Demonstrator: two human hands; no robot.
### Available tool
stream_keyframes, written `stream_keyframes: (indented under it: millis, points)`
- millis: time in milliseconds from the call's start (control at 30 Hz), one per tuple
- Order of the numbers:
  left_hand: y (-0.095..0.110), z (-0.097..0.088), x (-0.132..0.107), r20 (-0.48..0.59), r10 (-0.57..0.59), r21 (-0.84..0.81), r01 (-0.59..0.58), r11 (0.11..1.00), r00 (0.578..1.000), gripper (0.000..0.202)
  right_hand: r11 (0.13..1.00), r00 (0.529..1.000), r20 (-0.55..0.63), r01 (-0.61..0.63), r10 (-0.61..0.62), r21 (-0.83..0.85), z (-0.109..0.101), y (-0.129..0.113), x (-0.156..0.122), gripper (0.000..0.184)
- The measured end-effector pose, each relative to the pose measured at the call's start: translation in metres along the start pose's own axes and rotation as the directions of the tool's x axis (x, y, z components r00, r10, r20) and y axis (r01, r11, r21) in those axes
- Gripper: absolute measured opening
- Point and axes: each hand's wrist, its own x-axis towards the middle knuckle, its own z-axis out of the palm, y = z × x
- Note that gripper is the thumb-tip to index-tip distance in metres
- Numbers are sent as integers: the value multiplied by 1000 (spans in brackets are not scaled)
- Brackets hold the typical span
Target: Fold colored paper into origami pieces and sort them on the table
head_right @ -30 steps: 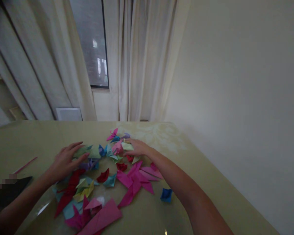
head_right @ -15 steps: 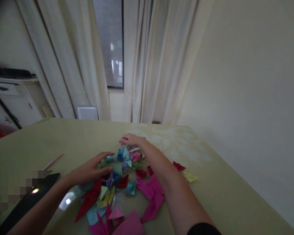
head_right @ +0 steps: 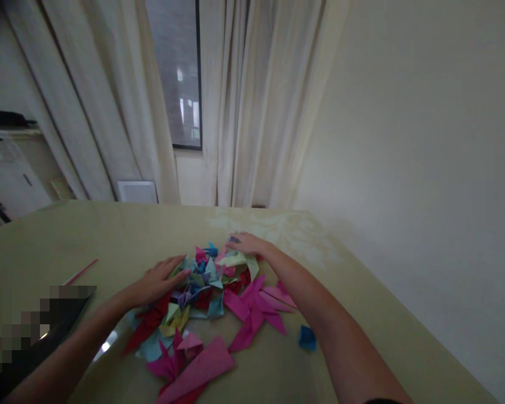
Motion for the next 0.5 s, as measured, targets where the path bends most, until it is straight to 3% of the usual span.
stream_keyframes:
  millis: [67, 133, 233, 300, 367, 433, 500]
  points:
    - [13, 6, 1, -10, 120, -121, -121, 985, 993, 74, 999, 998, 32, 52, -52, 14, 16, -12, -20, 52]
    - [23, 7, 1, -24, 207, -175, -208, 962, 978, 67, 983, 981, 79, 173, -178, 61, 29, -31, -40, 52]
    - [35, -3, -4, -77, 227, -62, -232, 971, 971, 56, 945, 950, 94, 281, -299, 167, 25, -46, -70, 58]
    - [47, -13, -14, -140, 228, 37, -225, 974, 963, 52, 955, 973, -11, 230, -232, 189, 7, -38, -91, 58]
    - [67, -17, -31, -172, 254, 85, -242, 966, 952, 53, 979, 982, -174, 100, -70, 175, -12, -17, -115, 57]
    - [94, -8, -52, -127, 319, 101, -308, 946, 939, 56, 986, 952, -278, -88, 125, 142, -23, 7, -138, 56]
    - [124, 15, -72, -28, 416, 118, -410, 904, 909, 61, 963, 919, -298, -222, 259, 152, -20, 21, -157, 56]
